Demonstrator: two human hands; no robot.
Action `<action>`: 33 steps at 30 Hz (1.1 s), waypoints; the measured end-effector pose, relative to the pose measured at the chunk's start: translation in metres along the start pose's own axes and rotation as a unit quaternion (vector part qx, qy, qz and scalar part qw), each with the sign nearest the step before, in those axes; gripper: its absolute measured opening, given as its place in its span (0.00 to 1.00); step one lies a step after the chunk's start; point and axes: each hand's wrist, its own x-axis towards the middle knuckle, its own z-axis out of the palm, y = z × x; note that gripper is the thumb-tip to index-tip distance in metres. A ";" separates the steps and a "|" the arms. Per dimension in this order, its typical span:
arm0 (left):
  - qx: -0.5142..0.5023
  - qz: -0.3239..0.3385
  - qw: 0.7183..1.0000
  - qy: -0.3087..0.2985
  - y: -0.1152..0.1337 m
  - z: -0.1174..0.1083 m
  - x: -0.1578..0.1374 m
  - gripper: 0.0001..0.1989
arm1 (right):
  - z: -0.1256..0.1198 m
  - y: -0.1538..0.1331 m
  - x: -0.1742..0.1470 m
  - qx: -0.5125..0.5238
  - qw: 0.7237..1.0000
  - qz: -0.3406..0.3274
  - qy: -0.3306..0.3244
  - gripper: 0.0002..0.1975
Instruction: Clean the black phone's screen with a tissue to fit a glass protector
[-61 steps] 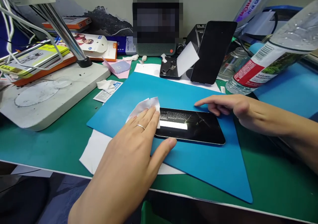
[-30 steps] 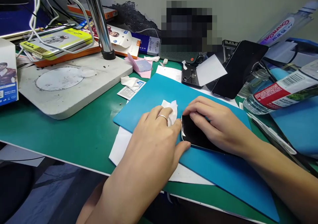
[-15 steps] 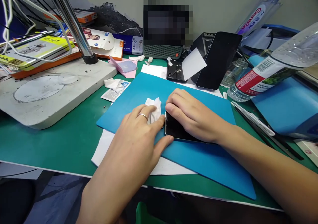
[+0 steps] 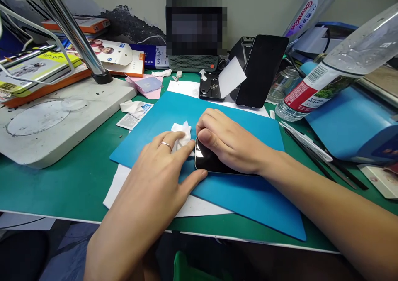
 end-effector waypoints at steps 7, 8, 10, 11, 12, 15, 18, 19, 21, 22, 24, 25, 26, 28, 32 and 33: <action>-0.013 0.010 1.000 -0.002 0.002 0.001 0.003 0.26 | -0.001 -0.002 0.000 0.016 1.000 -0.004 0.010 0.37; -0.017 0.014 1.000 0.001 0.002 0.001 0.004 0.26 | -0.001 -0.002 -0.001 0.017 1.000 -0.003 0.010 0.37; -0.024 0.025 0.999 0.008 0.002 0.002 0.005 0.27 | -0.002 -0.003 -0.001 0.022 1.000 0.006 0.008 0.37; -0.027 0.029 0.999 0.012 0.001 0.002 0.005 0.27 | -0.002 -0.004 -0.002 0.027 1.000 0.012 0.004 0.38; -0.030 0.031 0.999 0.016 0.001 0.002 0.005 0.26 | -0.003 -0.004 -0.003 0.034 0.999 0.018 0.000 0.39; -0.040 0.031 0.998 0.030 0.001 0.001 0.005 0.19 | -0.005 -0.006 -0.005 0.064 0.997 0.031 -0.004 0.39; -0.047 0.028 0.998 0.026 0.000 0.000 0.005 0.17 | -0.006 -0.007 -0.008 0.090 0.995 0.035 0.001 0.37; -0.050 0.027 0.998 0.019 0.000 -0.001 0.005 0.19 | -0.006 -0.007 -0.008 0.093 0.995 0.034 0.001 0.38; -0.053 0.017 0.998 0.001 -0.001 -0.001 0.006 0.23 | -0.006 -0.006 -0.008 0.091 0.995 0.028 0.003 0.38; -0.050 0.011 0.999 -0.004 -0.001 -0.001 0.006 0.24 | -0.006 -0.006 -0.008 0.085 0.996 0.024 0.005 0.39; -0.036 0.005 0.999 -0.004 -0.001 -0.001 0.007 0.24 | -0.005 -0.004 -0.007 0.062 0.998 0.012 0.003 0.41; -0.027 0.002 1.000 -0.002 0.000 -0.002 0.007 0.24 | -0.005 -0.004 -0.007 0.047 0.999 0.004 -0.001 0.42; -0.015 0.001 1.000 0.001 0.000 -0.002 0.006 0.23 | -0.005 -0.003 -0.006 0.032 0.999 -0.003 -0.005 0.42; 0.010 -0.001 1.000 0.004 0.001 -0.004 0.005 0.23 | -0.005 -0.003 -0.006 0.014 1.000 -0.011 -0.009 0.43; 0.033 0.000 0.999 0.003 0.003 -0.005 0.003 0.24 | -0.005 -0.003 -0.005 0.019 1.000 -0.009 -0.005 0.41; 0.030 0.001 1.000 0.004 0.003 -0.004 0.003 0.25 | -0.004 -0.003 -0.005 0.019 1.000 -0.009 -0.006 0.41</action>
